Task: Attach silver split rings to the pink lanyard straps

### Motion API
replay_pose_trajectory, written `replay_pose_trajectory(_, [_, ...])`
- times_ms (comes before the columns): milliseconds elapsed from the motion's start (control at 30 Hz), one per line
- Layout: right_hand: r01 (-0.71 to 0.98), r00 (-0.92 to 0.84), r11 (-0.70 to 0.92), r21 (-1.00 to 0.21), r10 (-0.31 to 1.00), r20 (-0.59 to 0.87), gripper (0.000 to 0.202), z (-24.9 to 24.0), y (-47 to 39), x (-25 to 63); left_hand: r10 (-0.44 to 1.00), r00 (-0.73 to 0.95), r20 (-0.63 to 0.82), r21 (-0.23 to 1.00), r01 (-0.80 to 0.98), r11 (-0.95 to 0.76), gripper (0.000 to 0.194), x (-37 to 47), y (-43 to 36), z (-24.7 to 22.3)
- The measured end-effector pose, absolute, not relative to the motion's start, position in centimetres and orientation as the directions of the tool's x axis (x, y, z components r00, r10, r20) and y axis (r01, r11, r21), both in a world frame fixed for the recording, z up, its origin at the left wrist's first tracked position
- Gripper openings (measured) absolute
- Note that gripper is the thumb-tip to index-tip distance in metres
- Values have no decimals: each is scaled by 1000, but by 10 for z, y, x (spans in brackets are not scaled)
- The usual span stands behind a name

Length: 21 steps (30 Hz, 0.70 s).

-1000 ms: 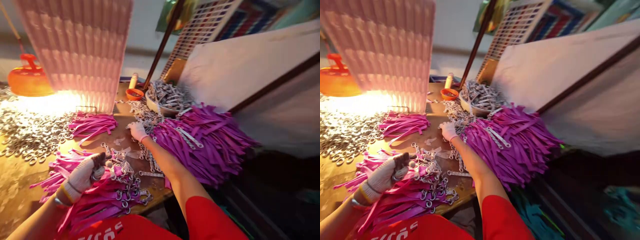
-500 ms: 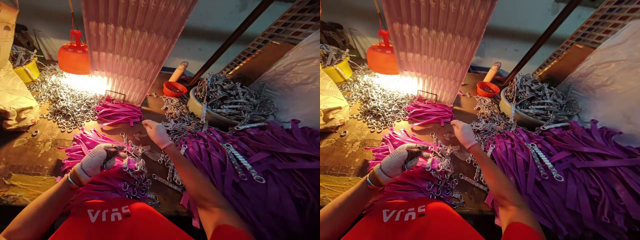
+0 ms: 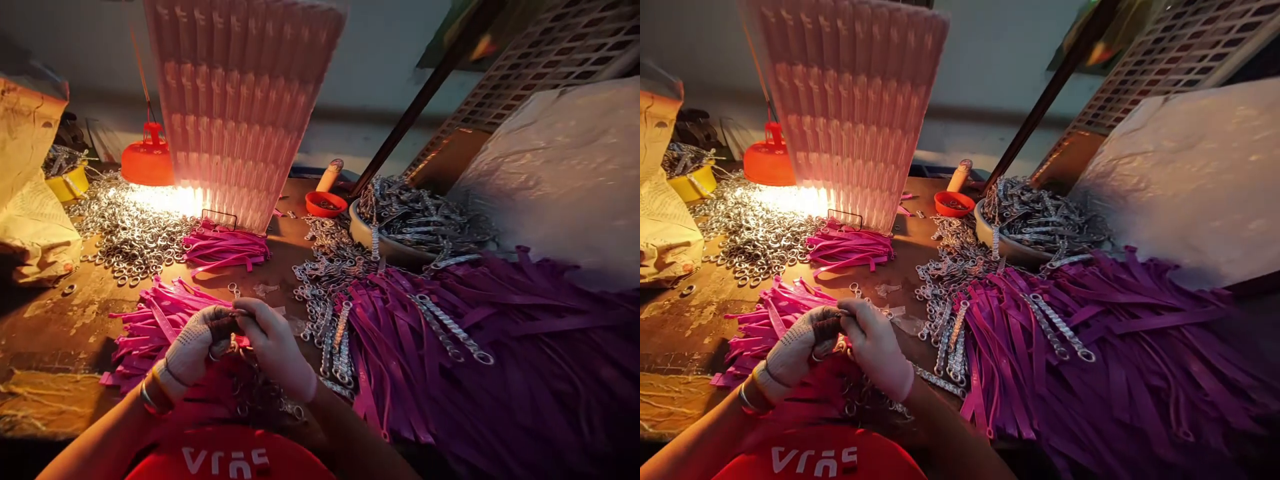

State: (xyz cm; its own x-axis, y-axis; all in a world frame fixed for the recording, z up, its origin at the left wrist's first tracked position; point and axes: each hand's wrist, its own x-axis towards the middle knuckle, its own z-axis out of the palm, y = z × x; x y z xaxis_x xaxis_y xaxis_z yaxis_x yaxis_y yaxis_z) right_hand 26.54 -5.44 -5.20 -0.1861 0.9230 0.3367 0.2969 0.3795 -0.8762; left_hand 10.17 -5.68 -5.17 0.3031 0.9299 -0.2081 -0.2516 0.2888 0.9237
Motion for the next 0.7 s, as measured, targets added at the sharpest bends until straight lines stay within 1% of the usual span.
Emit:
replay_pose_trajectory(100, [396,-224,396,-828,917,331,36,-47,-56,278,892,388,-231,922,-205,328,32,104,-54,-48])
replay_pose_trajectory(167, [434,-335,447,-782,886,320,39,-44,-55,282,856,451,-253,914,-177,364,32,105,-50,-46])
replay_pose_trajectory(233, [438,-418,507,-742,846,331,30,-42,-52,282,825,497,-268,904,-168,394,32,105,-44,-46])
replay_pose_trajectory(300, [470,-403,534,-702,838,368,21,-44,-50,280,811,522,-263,906,-154,393,32,104,-40,-47])
replay_pose_trajectory(400, [612,-330,508,-607,861,388,15,-46,-47,278,837,494,-234,936,-117,331,34,99,-36,-50])
replay_pose_trajectory(467, [688,-343,495,-531,866,364,13,-45,-45,278,864,459,-207,962,-65,265,37,96,-37,-51])
replay_pose_trajectory(533, [718,-390,513,-471,857,337,13,-42,-43,277,889,434,-148,982,-39,182,30,93,-38,-52])
replay_pose_trajectory(600, [711,-435,542,-448,839,326,18,-39,-39,273,906,408,-115,982,-90,165,23,91,-38,-55])
replay_pose_trajectory(700, [669,-414,562,-486,825,385,18,-41,-31,262,896,415,-158,947,-195,257,22,86,-31,-60])
